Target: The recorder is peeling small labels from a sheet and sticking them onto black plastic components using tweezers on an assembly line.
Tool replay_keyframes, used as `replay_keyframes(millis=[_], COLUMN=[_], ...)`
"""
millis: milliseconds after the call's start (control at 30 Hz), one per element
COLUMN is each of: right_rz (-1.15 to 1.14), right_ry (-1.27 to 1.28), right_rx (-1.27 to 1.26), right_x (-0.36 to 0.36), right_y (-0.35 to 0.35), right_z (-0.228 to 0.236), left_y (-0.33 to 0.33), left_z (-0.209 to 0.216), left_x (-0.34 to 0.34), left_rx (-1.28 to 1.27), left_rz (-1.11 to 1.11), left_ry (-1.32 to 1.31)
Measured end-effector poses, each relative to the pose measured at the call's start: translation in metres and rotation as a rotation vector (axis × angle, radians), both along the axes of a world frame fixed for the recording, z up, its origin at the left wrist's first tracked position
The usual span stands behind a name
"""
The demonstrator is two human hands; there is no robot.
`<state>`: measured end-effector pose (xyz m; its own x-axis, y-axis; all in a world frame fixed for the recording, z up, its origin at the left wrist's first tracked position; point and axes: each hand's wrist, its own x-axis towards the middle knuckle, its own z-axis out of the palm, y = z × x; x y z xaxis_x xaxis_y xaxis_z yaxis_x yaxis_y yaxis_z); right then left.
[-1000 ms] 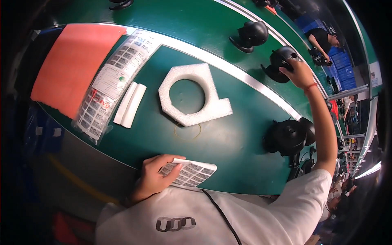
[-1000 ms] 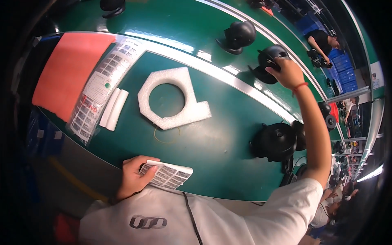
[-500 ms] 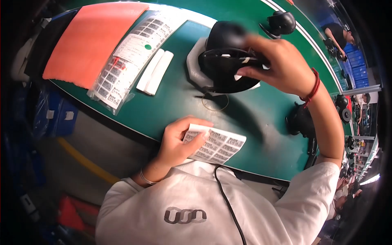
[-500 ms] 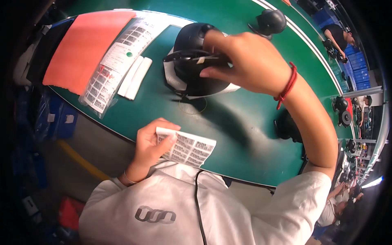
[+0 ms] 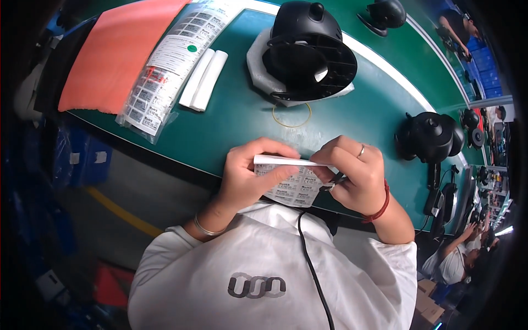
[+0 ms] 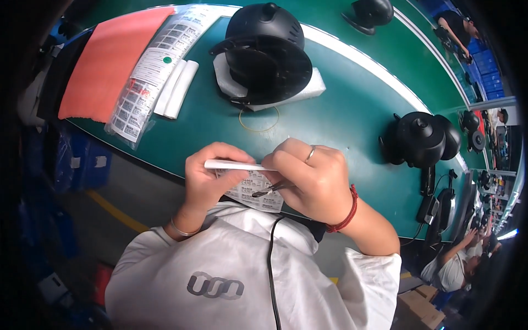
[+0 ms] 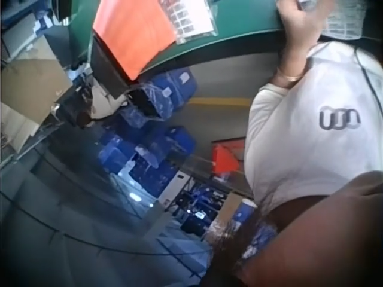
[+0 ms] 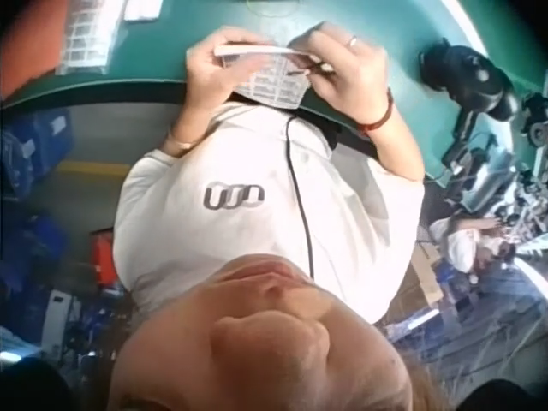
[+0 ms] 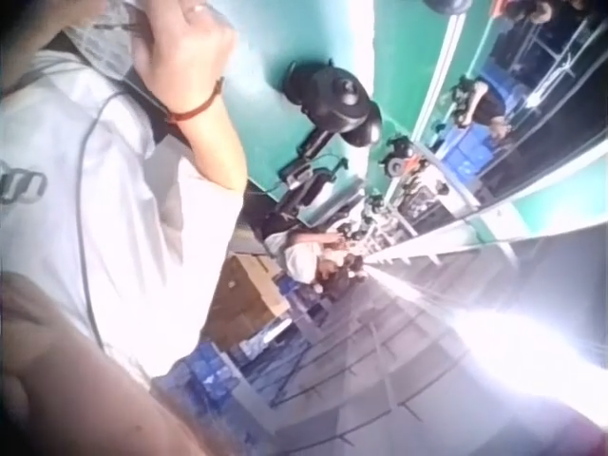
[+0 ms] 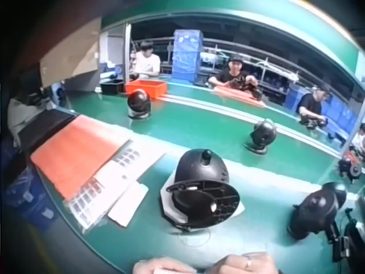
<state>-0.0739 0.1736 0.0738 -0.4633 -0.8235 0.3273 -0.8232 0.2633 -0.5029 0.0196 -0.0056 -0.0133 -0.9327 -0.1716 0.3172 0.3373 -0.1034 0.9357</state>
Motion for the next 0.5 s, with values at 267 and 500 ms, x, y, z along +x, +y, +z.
replay_keyframes(millis=[267,500], right_rz=[-0.183,-0.027], right_ry=[-0.968,-0.433], right_rx=[-0.148,-0.221], right_x=[0.000,0.003], right_y=[0.015,0.013], right_z=[-0.028,-0.021], left_y=[0.008,0.004], left_z=[0.021,0.007], left_x=[0.004,0.008], left_rx=[0.162,-0.101], left_rz=[0.067,0.182], left_ry=[-0.200,-0.106])
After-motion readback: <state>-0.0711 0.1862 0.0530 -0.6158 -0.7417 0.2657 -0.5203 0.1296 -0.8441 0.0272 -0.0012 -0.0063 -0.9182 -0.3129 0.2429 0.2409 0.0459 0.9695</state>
